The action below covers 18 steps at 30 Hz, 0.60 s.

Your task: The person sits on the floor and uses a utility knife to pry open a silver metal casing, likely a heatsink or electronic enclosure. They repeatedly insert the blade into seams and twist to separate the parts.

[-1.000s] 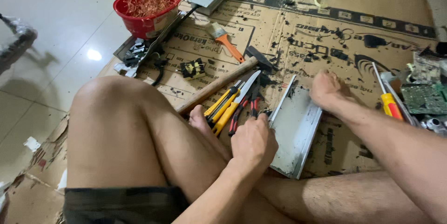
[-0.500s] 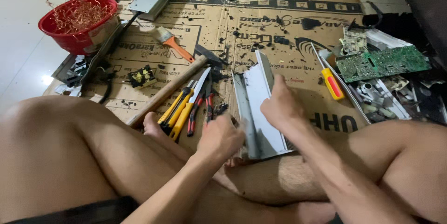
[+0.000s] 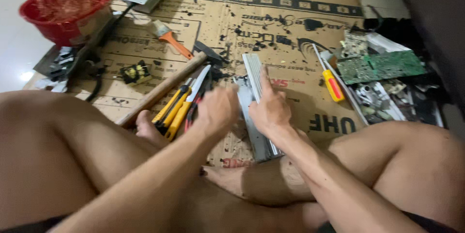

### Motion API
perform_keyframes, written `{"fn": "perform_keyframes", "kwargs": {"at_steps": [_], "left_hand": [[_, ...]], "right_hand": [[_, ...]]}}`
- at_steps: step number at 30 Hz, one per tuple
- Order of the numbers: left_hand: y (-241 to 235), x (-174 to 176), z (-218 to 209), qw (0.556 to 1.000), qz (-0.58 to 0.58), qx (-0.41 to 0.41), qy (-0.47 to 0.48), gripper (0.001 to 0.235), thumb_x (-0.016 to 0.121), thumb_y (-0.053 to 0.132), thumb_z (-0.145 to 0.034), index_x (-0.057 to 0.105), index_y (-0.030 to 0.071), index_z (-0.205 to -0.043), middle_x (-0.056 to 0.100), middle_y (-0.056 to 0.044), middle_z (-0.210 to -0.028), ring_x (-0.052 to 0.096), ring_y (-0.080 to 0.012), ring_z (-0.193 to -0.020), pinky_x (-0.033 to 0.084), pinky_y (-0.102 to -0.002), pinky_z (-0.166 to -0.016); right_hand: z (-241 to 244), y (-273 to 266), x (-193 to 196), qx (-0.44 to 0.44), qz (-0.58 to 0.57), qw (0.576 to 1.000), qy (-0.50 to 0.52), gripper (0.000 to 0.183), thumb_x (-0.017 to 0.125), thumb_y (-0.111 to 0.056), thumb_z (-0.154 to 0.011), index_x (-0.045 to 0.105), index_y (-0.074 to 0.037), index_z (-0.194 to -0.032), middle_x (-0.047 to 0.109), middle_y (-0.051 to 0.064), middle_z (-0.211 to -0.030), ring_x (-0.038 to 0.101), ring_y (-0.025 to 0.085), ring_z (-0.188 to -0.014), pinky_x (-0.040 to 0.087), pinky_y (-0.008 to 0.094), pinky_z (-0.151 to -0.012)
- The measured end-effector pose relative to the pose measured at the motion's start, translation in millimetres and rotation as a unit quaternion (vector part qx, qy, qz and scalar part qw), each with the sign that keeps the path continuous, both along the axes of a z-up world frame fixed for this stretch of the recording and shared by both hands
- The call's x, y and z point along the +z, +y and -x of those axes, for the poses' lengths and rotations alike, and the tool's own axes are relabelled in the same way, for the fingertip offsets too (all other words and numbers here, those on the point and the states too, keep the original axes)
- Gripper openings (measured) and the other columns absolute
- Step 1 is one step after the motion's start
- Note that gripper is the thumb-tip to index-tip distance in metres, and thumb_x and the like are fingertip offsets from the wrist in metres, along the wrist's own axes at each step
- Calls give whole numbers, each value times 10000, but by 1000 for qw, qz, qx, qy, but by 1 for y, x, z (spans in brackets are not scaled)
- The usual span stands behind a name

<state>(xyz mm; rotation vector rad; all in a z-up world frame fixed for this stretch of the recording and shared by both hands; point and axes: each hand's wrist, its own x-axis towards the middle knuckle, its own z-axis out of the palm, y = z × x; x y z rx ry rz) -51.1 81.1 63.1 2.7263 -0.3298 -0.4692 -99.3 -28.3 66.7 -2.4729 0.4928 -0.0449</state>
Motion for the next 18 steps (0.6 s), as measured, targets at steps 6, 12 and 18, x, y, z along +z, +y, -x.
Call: {"fn": "perform_keyframes", "kwargs": {"at_steps": [6, 12, 18], "left_hand": [[-32, -26, -30, 994, -74, -23, -71, 291, 502, 71, -945, 784, 103, -1007, 769, -97, -891, 756, -338, -872, 600, -569, -532], [-16, -34, -10, 968, -137, -92, -191, 268, 529, 98, -903, 791, 156, -905, 747, 18, -808, 769, -243, -829, 613, -509, -588], [-23, -57, -9, 957, -55, -44, -281, 243, 561, 163, -904, 732, 243, -751, 666, 37, -654, 748, -146, -794, 581, -336, -554]], "right_hand": [[-6, -13, -21, -14, -62, 997, -33, 735, 445, 33, -1008, 220, -253, -1647, 563, 422, -1264, 562, 188, -569, 465, 275, -525], [-9, 16, -21, -19, -71, 997, -6, 574, 309, -154, -1100, 182, -308, -1639, 563, 307, -1282, 495, 399, -1326, -21, 597, -1228], [0, 2, 3, -15, -95, 995, -9, 702, 427, -57, -1011, 215, -297, -1636, 537, 368, -1374, 659, 213, -669, 539, 362, -671]]}}
